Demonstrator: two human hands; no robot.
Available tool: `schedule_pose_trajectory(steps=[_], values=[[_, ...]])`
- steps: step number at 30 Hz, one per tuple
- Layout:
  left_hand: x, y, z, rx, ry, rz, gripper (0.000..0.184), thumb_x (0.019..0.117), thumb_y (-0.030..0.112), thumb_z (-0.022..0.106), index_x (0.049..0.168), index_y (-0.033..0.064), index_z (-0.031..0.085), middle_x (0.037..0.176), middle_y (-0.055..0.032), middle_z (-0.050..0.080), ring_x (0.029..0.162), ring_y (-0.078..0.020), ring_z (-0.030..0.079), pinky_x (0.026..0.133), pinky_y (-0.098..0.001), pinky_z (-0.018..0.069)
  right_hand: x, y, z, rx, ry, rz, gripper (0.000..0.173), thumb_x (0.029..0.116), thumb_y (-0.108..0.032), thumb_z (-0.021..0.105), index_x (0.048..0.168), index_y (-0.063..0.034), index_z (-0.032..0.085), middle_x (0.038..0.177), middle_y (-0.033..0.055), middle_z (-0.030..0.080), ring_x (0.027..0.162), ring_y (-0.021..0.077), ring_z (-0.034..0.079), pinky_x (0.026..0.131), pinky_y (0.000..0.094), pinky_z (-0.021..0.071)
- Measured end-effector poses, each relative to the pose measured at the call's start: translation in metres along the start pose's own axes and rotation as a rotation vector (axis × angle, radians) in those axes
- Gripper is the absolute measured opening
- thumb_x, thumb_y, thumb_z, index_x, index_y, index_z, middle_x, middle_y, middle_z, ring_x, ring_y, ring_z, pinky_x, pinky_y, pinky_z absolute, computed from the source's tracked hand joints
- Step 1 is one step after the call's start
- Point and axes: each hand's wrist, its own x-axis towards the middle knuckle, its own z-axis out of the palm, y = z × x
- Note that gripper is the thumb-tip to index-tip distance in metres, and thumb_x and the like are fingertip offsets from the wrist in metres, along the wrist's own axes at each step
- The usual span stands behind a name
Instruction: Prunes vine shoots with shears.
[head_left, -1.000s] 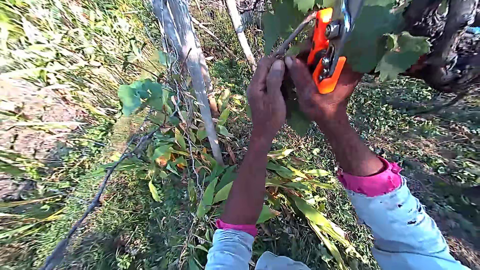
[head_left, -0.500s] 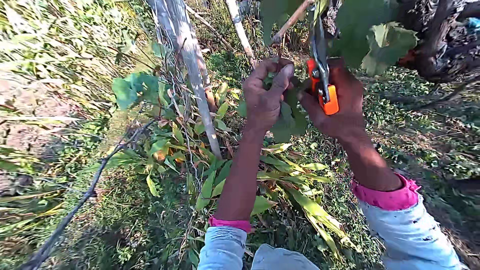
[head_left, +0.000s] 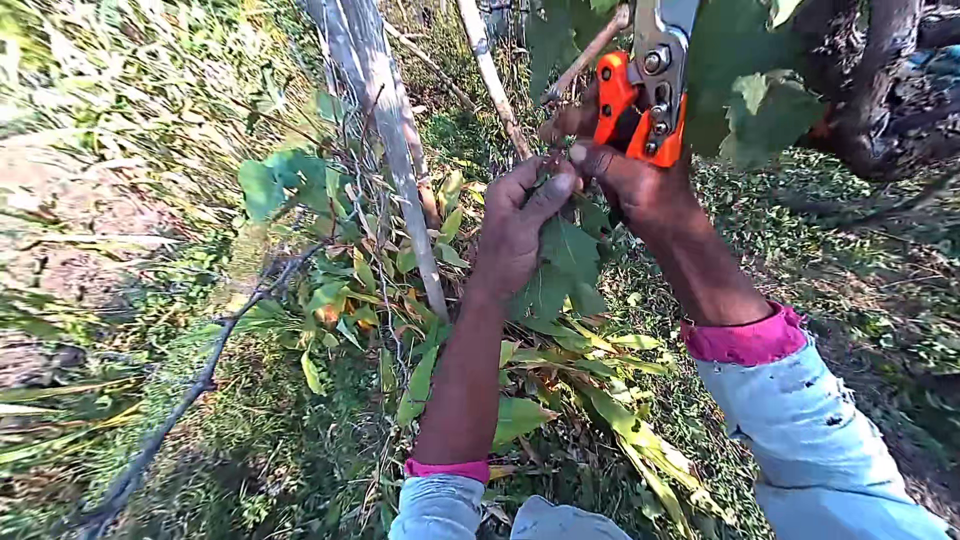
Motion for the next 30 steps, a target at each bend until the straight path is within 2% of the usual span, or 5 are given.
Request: schedule_pose_trajectory(steps=[10,12,15,21,30], values=[[-0.012,0.011,0.000,0.041,0.066,-0.120,0.035,0.1035,0.046,0.055,0.132,0.0249,0.054,0.093,-0.0013,0.065,0.058,-0.0069,0.060,0.040,-0.0221,0.0489,0.013,0.014,0.008,0.037,-0.011,-0.130,0.021,0.0953,-0.007,0.064,0.115,-0.0067,0.056,0.099,-0.0050,0.070,0.086,0.0046,0.068,0.074,0.0244,0.0599],[-0.001,0.013,-0.003,0.153,0.084,-0.018,0.058,0.1020,0.060,0.048,0.152,0.0323,0.036,0.131,0.0040,0.058,0.099,-0.0056,0.065,0.069,-0.0265,0.0606,0.008,0.011,0.008,-0.053,0.014,-0.178,0.032,0.0944,-0.009,0.067,0.121,0.0024,0.053,0.105,0.0017,0.072,0.092,0.0088,0.069,0.080,0.0288,0.0608],[0.033,0.014,-0.007,0.250,0.050,0.241,0.067,0.1082,0.053,0.033,0.158,0.0094,0.025,0.153,-0.0078,0.044,0.136,-0.0188,0.049,0.110,-0.0400,0.0476,0.005,0.009,0.018,-0.033,0.133,-0.193,0.035,0.0903,-0.002,0.071,0.120,0.0032,0.053,0.100,0.0012,0.070,0.092,0.0092,0.069,0.084,0.0294,0.0610],[0.054,0.038,-0.008,0.132,0.119,0.272,0.015,0.1049,0.008,0.051,0.107,0.0019,0.065,0.095,-0.0040,0.072,0.091,-0.0150,0.070,0.085,-0.0347,0.0608,0.001,0.005,0.009,-0.069,0.151,-0.122,0.017,0.0937,-0.005,0.069,0.110,-0.0010,0.064,0.095,-0.0023,0.072,0.081,0.0043,0.067,0.074,0.0247,0.0595],[0.049,0.022,-0.004,0.033,0.132,0.424,0.009,0.1002,0.004,0.059,0.104,0.0030,0.067,0.094,-0.0047,0.071,0.089,-0.0147,0.069,0.084,-0.0352,0.0591,0.005,-0.002,0.009,-0.170,0.223,-0.182,0.020,0.0911,-0.006,0.073,0.108,0.0015,0.066,0.093,0.0016,0.073,0.082,0.0074,0.069,0.077,0.0281,0.0604]])
